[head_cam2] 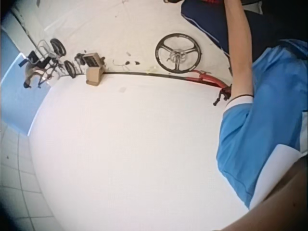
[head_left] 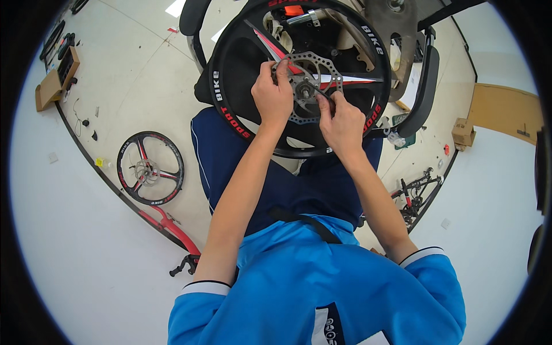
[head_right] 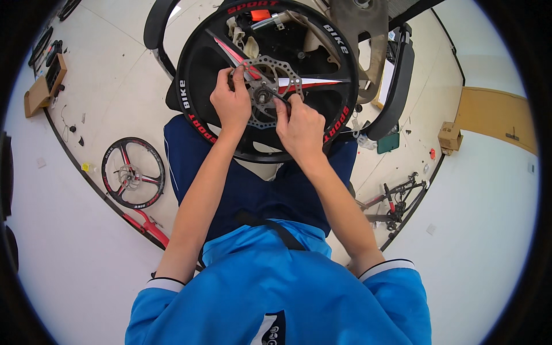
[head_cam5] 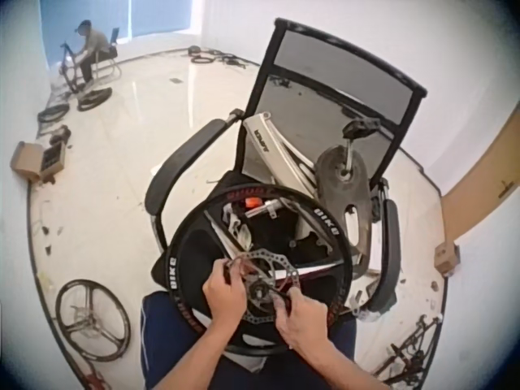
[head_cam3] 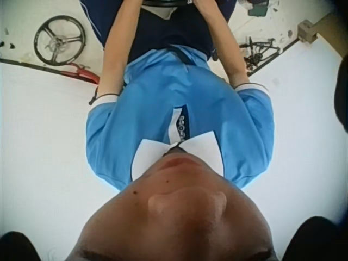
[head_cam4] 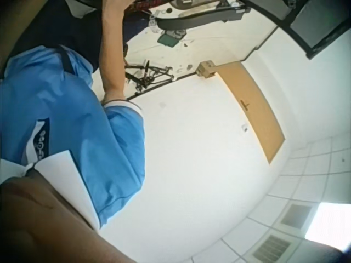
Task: The person assembles a bicycle wheel by attaching a disc brake rotor to the hub. They insert and tighten multiple bolts by hand, then use a hex key to secure the rotor. The wheel is placed on the floor after completion.
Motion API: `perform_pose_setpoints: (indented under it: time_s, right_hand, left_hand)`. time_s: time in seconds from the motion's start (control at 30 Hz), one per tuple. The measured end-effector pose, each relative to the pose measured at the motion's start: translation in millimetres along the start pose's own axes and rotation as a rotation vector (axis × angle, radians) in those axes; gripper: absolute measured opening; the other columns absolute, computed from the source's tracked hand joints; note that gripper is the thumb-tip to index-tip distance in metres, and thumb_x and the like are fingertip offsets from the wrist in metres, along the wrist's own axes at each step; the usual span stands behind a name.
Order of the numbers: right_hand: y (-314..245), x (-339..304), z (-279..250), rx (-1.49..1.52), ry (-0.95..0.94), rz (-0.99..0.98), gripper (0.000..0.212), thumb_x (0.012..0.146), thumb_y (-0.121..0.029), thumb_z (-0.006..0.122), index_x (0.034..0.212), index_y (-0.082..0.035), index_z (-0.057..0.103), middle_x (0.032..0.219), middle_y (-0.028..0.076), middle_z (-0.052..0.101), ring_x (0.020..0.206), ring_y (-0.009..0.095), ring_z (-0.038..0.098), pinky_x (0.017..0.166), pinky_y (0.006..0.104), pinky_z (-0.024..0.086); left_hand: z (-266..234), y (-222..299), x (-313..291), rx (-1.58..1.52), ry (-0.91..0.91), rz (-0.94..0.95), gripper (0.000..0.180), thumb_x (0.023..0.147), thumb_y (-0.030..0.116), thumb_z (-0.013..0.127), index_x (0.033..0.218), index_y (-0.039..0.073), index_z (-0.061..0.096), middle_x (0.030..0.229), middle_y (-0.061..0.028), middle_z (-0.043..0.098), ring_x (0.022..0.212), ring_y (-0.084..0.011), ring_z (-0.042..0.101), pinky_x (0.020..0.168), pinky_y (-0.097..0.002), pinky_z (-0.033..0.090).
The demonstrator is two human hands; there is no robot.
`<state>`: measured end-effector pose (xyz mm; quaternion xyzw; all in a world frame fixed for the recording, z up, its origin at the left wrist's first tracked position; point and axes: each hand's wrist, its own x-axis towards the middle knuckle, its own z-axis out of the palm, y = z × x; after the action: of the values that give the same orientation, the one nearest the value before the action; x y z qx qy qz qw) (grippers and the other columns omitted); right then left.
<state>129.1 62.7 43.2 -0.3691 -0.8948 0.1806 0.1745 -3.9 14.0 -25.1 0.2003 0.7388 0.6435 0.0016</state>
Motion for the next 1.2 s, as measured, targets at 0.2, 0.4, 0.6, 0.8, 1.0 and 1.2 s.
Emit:
perform_pose_setpoints:
  time_s: [0.2, 0.4, 0.6, 0.8, 1.0, 1.2]
  right_hand:
    - [-13, -22, 23, 0.088, 0.101, 0.173, 0.029, 0.098, -0.025, 0.064, 0.081, -0.003, 0.056, 0.062, 0.02, 0.061, 0.059, 0.042, 0.063, 0.055, 0.0484, 0.048]
    - [8, 3, -6, 0.135, -0.072, 0.054, 0.04, 0.098, -0.032, 0.065, 0.078, 0.003, 0.064, 0.062, 0.022, 0.06, 0.06, 0.042, 0.062, 0.056, 0.0447, 0.047]
    - [20, 9, -8, 0.564, 0.054, 0.136, 0.043, 0.101, -0.031, 0.063, 0.08, 0.006, 0.065, 0.058, 0.018, 0.052, 0.05, 0.025, 0.048, 0.053, 0.0369, 0.042]
    - [16, -2, -31, 0.805, 0.183, 0.173, 0.038, 0.103, -0.031, 0.06, 0.092, 0.005, 0.066, 0.061, 0.003, 0.05, 0.059, 0.01, 0.041, 0.054, 0.0313, 0.038]
    - [119, -88, -51, 1.084, 0.124, 0.662, 0.044, 0.106, -0.037, 0.055, 0.074, -0.007, 0.057, 0.058, -0.007, 0.041, 0.048, 0.002, 0.036, 0.044, 0.0231, 0.027]
    - [136, -164, -40, 1.084, 0.053, 0.831, 0.047, 0.106, -0.04, 0.055, 0.069, -0.014, 0.046, 0.054, -0.008, 0.035, 0.042, 0.003, 0.032, 0.039, 0.023, 0.025]
  left_hand:
    - [-3, -4, -4, 0.0, -0.024, -0.008, 0.033, 0.102, 0.031, 0.062, 0.096, -0.001, 0.065, 0.065, -0.0118, 0.061, 0.057, -0.0221, 0.06, 0.057, -0.0345, 0.046]
    - [-2, 2, 2, -0.01, -0.054, 0.029, 0.033, 0.102, 0.031, 0.062, 0.095, -0.002, 0.065, 0.063, -0.0118, 0.06, 0.055, -0.0227, 0.059, 0.055, -0.035, 0.045]
    - [-6, 1, 5, 0.057, -0.085, 0.07, 0.031, 0.102, 0.029, 0.061, 0.096, -0.002, 0.065, 0.064, -0.0134, 0.062, 0.056, -0.0246, 0.061, 0.056, -0.0352, 0.047]
    - [-14, -2, 6, 0.222, -0.007, 0.226, 0.025, 0.101, 0.025, 0.062, 0.105, 0.0, 0.067, 0.089, -0.016, 0.068, 0.08, -0.03, 0.064, 0.075, -0.0389, 0.05]
    - [-45, 38, -96, 0.087, -0.369, 0.283, 0.015, 0.093, 0.012, 0.067, 0.103, 0.0, 0.065, 0.088, -0.0132, 0.063, 0.081, -0.0303, 0.059, 0.074, -0.0399, 0.048]
    - [37, 19, -148, 0.213, -0.546, 0.095, 0.029, 0.098, 0.018, 0.06, 0.122, 0.002, 0.062, 0.098, -0.0219, 0.069, 0.091, -0.0407, 0.066, 0.079, -0.0479, 0.051]
